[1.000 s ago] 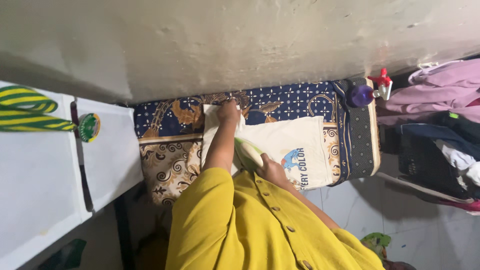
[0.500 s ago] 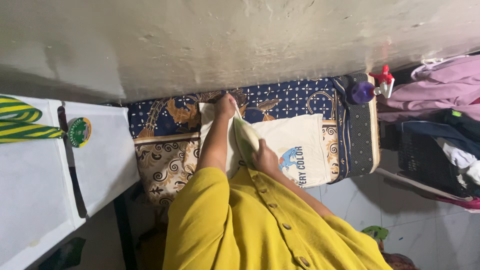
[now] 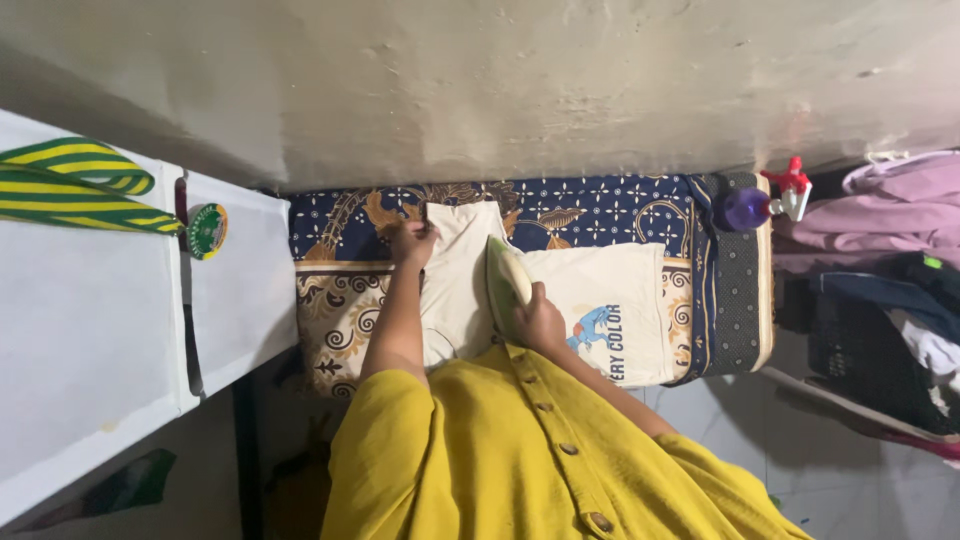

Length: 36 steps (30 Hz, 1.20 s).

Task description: The person picks up a white t-shirt, spreads it out on a low surface, applies a liquid from a spray bottle, and irons the front of the garment using a hand-held iron.

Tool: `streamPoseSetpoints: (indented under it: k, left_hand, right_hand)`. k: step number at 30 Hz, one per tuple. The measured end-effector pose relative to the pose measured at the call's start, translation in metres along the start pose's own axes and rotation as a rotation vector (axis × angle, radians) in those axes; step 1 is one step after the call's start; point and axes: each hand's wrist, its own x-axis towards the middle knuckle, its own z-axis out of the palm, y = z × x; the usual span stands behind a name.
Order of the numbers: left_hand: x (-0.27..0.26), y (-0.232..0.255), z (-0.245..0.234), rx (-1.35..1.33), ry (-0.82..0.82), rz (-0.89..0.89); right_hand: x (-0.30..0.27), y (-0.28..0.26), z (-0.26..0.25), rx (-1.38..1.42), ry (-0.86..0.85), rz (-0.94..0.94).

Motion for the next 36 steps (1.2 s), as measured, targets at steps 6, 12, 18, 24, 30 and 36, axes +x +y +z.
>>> streamPoseSetpoints:
  k: [6,12,18,24,30,36]
  left_hand:
    - [0.014,0.027,0.018,0.185,0.044,-0.110]
    - [0.026,0.029,0.012,0.009,0.162,0.046]
    - [0.035,0.024,0.007,0.033,0.139,0.079]
    - [0.016,0.003,-0.008,-0.042,-0.006,0.151]
    - [-0.050,-0.049,-0.018,0.020,-0.275,-0.095]
    - [-0.114,-0.081,-0.035,0.067,-0.279,-0.100]
  right_hand:
    - [0.055,-0.011,0.002,-0.020,0.062,0.032]
    - [0.047,-0.019,-0.014,0.033,0.037,0.013]
    - [0.031,-0.027,0.025,-0.068,-0.038,-0.010]
    - [0.088,-0.053,0.038,-0.147,0.009,-0.164]
    - [0.061,-0.070,0.019,-0.103,-0.058,-0.114]
    - [0.039,-0.049,0.044,-0.151,-0.068,-0.184]
